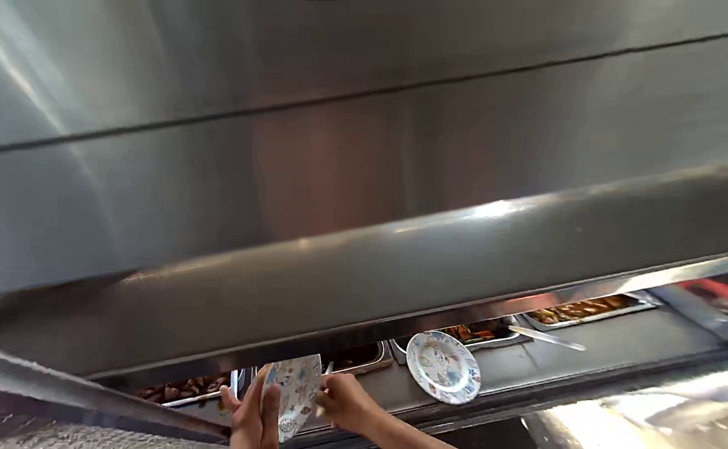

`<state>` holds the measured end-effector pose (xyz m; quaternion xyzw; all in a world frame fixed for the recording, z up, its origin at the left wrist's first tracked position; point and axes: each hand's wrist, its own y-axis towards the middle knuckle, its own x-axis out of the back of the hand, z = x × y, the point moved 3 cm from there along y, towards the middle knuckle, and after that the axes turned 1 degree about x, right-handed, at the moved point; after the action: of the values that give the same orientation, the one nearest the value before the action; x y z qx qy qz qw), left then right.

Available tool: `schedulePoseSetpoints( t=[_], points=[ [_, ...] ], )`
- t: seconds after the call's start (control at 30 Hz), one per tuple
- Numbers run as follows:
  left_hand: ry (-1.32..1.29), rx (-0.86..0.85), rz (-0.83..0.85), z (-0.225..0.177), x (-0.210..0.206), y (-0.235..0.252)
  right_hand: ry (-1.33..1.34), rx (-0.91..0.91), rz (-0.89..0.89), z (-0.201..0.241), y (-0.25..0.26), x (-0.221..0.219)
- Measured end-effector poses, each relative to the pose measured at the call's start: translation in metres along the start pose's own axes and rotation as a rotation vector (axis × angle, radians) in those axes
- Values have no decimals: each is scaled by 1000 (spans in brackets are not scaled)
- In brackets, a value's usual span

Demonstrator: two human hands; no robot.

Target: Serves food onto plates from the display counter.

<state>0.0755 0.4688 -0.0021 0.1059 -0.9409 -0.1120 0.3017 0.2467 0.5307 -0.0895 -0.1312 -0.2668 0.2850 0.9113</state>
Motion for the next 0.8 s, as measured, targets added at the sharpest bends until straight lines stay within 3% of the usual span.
schedulePoseSetpoints(
  t=[0.07, 0.13, 0.27, 0.4, 0.5, 0.6, 0.67, 0.8],
  points=[
    [131, -165, -29, 15, 6, 3, -12, -97, -19, -2, -7, 25],
    [203, -199, -71, 33, 19, 8, -56, -257, -49, -3, -15, 62],
    [259, -115, -143, 62, 53, 15, -378, -441, -25, 5, -6, 110],
    [209, -25, -211, 81, 83, 19, -704, -388, 2, 23, 4, 103],
    [13, 63, -281, 80, 88, 18, -730, -318, -127, 37, -12, 104],
    [-335, 175, -363, 68, 76, 11, -810, -144, -298, 20, -15, 108],
    [-481, 263, -389, 58, 63, 0, -873, -297, -106, 38, -22, 108],
    [-734, 417, -418, 41, 34, -15, -901, -335, -36, 32, 1, 90]
  ],
)
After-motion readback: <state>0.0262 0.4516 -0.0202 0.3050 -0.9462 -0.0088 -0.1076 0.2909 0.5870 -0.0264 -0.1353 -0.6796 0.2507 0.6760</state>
